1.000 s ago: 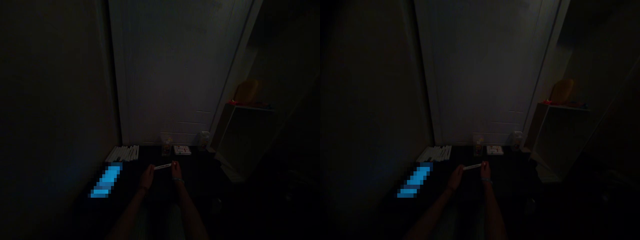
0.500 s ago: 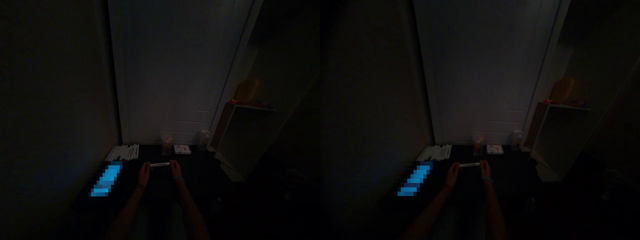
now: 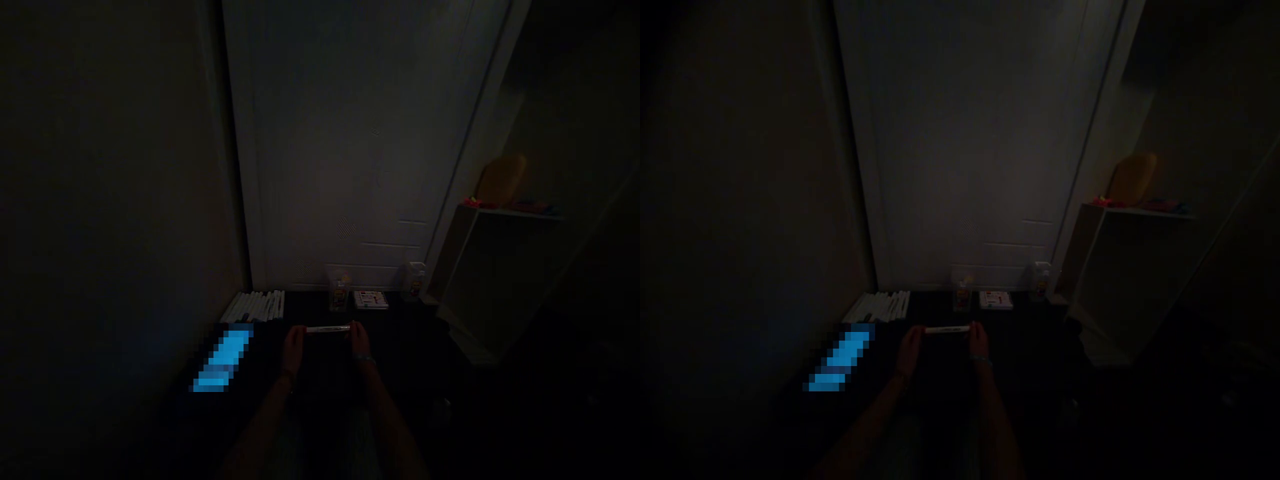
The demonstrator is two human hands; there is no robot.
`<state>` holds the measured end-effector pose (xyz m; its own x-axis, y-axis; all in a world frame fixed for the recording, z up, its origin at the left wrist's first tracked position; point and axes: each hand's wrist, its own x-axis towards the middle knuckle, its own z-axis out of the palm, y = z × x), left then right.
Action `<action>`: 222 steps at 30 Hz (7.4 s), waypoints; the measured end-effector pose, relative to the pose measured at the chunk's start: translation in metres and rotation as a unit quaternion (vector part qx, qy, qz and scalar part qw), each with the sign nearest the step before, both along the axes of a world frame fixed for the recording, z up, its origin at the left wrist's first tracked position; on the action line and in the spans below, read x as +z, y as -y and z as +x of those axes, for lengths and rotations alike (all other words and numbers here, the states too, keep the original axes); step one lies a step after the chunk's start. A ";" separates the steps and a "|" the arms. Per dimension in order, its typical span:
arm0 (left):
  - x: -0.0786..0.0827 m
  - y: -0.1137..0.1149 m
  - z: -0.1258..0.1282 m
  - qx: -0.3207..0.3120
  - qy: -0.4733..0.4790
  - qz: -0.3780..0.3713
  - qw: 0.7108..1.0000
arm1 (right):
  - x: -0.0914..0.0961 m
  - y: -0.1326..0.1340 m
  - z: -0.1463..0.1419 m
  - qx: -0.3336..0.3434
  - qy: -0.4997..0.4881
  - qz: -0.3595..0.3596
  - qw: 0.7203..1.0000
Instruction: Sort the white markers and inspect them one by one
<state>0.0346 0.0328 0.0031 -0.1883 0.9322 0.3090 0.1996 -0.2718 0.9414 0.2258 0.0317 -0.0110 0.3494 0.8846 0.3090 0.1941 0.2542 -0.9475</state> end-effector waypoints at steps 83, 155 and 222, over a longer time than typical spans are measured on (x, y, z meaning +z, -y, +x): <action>-0.003 0.001 0.000 -0.005 0.010 0.005 1.000 | -0.001 0.004 0.000 -0.010 0.078 -0.011 0.997; -0.009 -0.004 0.004 -0.018 -0.018 0.020 0.999 | -0.001 0.003 0.000 -0.015 0.065 0.006 0.998; -0.019 -0.013 -0.004 0.042 -0.074 0.021 0.996 | 0.003 0.003 0.004 0.036 -0.015 -0.008 0.999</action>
